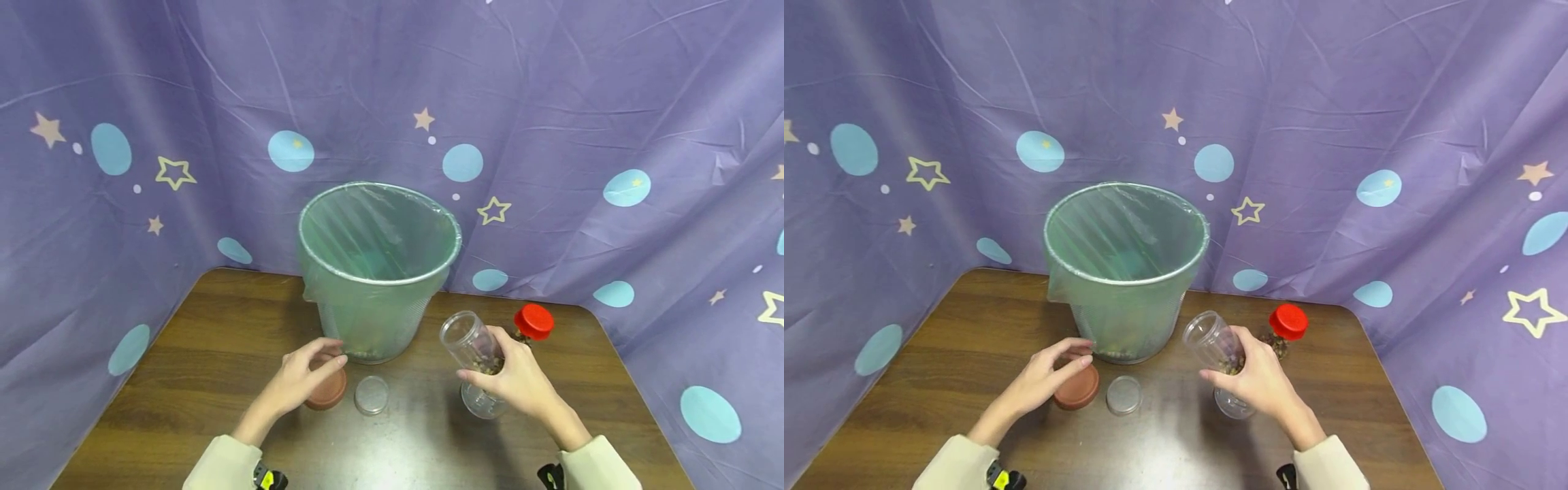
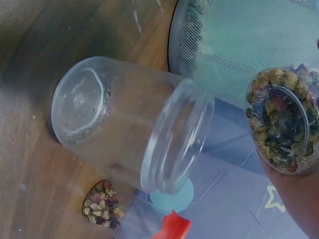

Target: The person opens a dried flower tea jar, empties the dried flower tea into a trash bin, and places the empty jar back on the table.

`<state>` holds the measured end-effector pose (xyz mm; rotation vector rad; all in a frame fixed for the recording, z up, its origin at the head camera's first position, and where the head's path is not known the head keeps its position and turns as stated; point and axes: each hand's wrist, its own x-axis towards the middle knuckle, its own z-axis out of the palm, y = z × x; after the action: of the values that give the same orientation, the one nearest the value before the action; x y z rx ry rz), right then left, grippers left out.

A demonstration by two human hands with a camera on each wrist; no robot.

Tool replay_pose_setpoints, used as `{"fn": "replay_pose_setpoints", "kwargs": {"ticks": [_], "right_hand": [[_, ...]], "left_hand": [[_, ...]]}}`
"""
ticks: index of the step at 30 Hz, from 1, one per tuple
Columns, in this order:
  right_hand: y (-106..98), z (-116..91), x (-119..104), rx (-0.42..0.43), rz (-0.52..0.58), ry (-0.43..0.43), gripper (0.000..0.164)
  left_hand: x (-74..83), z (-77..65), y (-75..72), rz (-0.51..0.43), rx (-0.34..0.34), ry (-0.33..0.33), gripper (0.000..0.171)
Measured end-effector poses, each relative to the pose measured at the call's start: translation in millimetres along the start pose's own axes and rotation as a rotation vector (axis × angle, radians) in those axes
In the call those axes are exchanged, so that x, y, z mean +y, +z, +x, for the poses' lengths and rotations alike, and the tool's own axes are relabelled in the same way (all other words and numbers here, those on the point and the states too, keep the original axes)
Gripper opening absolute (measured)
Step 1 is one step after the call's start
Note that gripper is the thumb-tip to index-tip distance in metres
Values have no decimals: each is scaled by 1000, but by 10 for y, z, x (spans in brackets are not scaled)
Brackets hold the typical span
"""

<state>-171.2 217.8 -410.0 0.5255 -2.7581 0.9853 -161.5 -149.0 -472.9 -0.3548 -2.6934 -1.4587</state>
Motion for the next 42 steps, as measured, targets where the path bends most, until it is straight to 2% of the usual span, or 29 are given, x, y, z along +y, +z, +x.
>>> {"fn": "replay_pose_setpoints", "kwargs": {"ticks": [4, 11, 15, 19, 23, 28, 34, 42], "right_hand": [[-45, 8, 28, 12, 13, 22, 65], [-110, 3, 108, 42, 9, 46, 62], [-134, -3, 137, 58, 2, 41, 60], [-171, 10, 133, 67, -17, 29, 60], [-207, 36, 133, 71, -32, 34, 60], [-249, 77, 151, 72, -46, 23, 60], [-306, 140, 156, 85, -85, 1, 61], [-363, 199, 166, 97, -113, -18, 62]], "left_hand": [[-10, 27, -95, -71, -9, -137, 41], [14, 94, -241, -234, 45, -265, 49], [92, 175, -359, -369, 84, -355, 59], [191, 248, -508, -546, 120, -408, 68], [285, 306, -677, -656, 130, -405, 70], [429, 401, -861, -689, 152, -382, 70], [612, 547, -1018, -621, 192, -336, 70], [783, 704, -1136, -496, 216, -278, 74]]}}
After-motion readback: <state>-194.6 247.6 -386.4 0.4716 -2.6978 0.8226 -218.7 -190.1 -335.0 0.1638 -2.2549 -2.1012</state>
